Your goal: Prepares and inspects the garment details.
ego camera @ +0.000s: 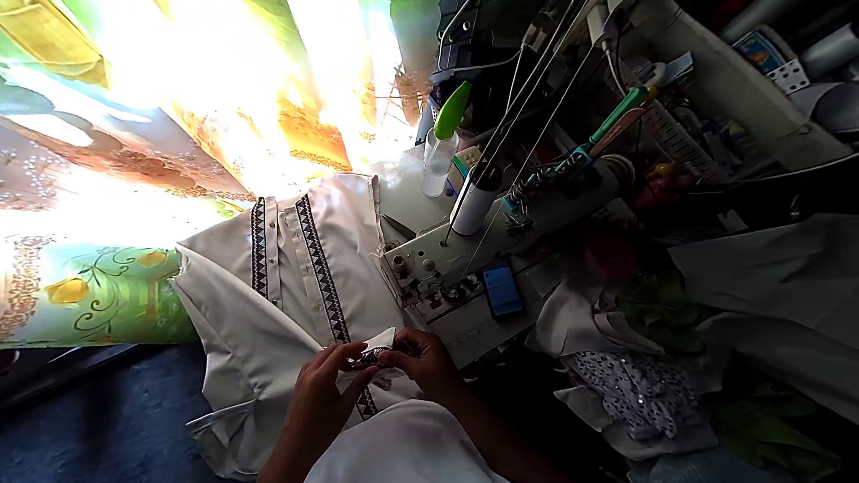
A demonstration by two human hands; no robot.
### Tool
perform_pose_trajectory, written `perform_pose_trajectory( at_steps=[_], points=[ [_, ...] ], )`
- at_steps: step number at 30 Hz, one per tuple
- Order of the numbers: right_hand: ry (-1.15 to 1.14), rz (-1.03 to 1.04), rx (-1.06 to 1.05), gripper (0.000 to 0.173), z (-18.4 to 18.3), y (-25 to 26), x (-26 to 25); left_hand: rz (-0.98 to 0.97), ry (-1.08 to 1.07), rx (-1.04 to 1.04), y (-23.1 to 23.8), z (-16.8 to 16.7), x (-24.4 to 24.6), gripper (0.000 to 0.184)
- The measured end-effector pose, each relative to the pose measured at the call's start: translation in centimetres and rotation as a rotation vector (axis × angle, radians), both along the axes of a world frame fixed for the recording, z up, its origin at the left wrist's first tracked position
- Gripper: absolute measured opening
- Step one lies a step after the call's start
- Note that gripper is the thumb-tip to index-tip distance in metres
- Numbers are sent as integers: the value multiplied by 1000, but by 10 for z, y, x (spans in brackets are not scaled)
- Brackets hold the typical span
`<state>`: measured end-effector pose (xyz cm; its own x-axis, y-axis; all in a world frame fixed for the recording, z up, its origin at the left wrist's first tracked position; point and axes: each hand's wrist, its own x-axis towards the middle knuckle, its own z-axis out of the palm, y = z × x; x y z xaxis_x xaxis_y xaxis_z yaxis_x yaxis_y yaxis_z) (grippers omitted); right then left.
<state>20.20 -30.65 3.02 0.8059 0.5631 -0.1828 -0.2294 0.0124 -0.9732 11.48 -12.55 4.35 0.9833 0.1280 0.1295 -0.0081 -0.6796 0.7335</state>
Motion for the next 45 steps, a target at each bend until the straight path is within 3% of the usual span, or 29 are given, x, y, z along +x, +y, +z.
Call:
perform_pose_trajectory(
  at_steps=[3,6,8,10,13,16,23,38,42,45],
  points=[
    [-4,77,-20,16,-3,-11,-4,-95,76,-14,-1,-2,8,49],
    [-23,169,-18,16,-3,-21,-6,-245,247,-160,7,2,19,65],
    [-40,207,-22,16,-2,-24,-6,-340,379,-253,15,2,29,66],
    [-57,204,-39,17,-4,-24,-6,-374,458,-329,21,0,36,59],
    [-37,102,-65,15,-8,-22,-6,-338,502,-520,23,-1,41,32],
    [14,31,-60,10,-12,-20,-8,-283,546,-534,18,2,39,16],
    [192,18,10,7,-12,-14,-9,-216,521,-628,18,-1,31,8],
    [116,-278,-153,20,-14,-12,-5,-32,519,-721,18,3,27,1],
    [-56,-154,-97,18,-16,-3,-11,-61,540,-711,17,2,28,3],
    [-33,-116,-92,12,-14,10,-15,-67,540,-713,16,1,27,5]
  ],
)
